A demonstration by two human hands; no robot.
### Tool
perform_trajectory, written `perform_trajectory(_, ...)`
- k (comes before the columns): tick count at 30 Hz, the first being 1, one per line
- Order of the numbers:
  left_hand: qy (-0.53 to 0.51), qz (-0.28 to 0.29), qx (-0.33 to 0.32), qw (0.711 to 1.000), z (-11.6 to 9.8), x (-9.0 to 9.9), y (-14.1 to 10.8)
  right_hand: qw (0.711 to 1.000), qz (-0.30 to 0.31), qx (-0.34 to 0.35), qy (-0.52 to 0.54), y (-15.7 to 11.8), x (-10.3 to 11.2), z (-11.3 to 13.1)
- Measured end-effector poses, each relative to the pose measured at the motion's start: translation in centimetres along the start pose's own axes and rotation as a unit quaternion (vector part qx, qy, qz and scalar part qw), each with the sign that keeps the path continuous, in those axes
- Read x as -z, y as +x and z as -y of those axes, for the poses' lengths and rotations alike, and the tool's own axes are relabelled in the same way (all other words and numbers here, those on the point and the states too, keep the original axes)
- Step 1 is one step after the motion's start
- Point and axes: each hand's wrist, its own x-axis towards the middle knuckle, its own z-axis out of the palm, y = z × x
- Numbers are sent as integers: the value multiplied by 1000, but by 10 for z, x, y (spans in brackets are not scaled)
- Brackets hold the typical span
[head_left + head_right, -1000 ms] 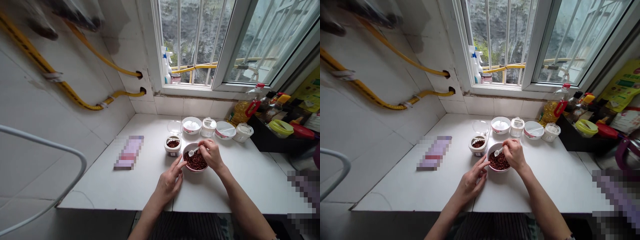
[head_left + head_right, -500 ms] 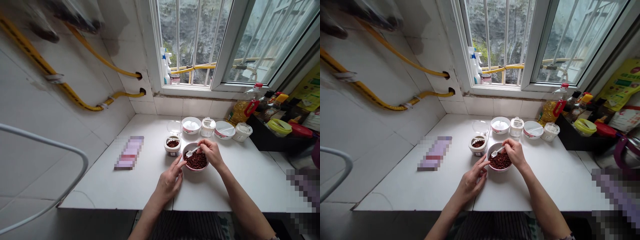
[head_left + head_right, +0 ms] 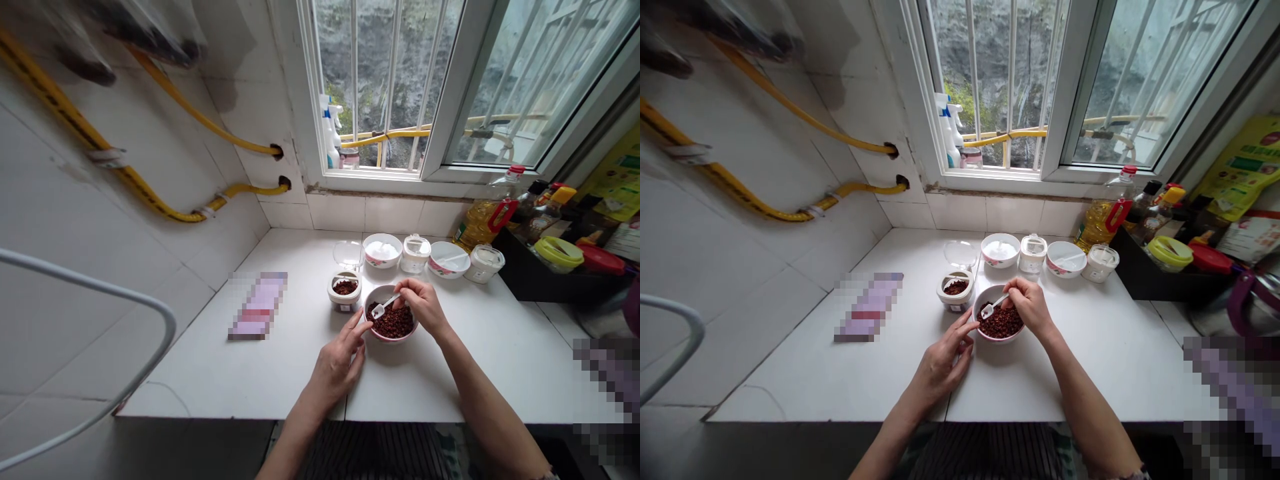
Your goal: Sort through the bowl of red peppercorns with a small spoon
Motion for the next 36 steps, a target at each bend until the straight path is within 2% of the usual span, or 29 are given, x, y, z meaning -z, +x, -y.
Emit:
perform_trajectory(10, 6, 3, 8, 1000, -1, 1, 0, 998, -23, -23, 54, 4, 2, 1)
perform_trajectory(13, 11, 4, 8, 1000, -1, 0, 0, 996, -41, -6, 77, 5, -3, 4)
perform_trajectory(16, 12, 6, 13, 1000, -1, 0, -1, 995, -48, 55, 67, 3, -17, 10)
perform_trajectory(19, 13, 2, 9, 1000, -1, 0, -1, 988, -46, 148, -21, 0, -32, 13)
perform_trajectory(21, 16, 1, 6, 1000, -2, 0, 0, 962, -30, 238, -128, -1, -39, 14)
perform_trajectory(23, 19, 2, 8, 1000, -2, 1, 0, 919, -6, 322, -229, -2, -42, 13)
perform_trajectory(25, 19, 4, 12, 1000, -2, 1, 0, 888, 0, 368, -276, -2, -40, 13)
perform_trajectory(27, 19, 6, 12, 1000, -2, 1, 0, 887, -23, 377, -267, -2, -35, 13)
perform_trajectory(31, 17, 4, 3, 1000, -1, 1, 0, 907, -52, 355, -219, 0, -31, 15)
perform_trajectory(33, 20, 2, 1, 1000, 0, 1, -1, 902, -26, 364, -232, 3, -35, 15)
perform_trajectory(36, 34, 7, 9, 999, 1, 1, -1, 876, 31, 381, -294, 7, -45, 15)
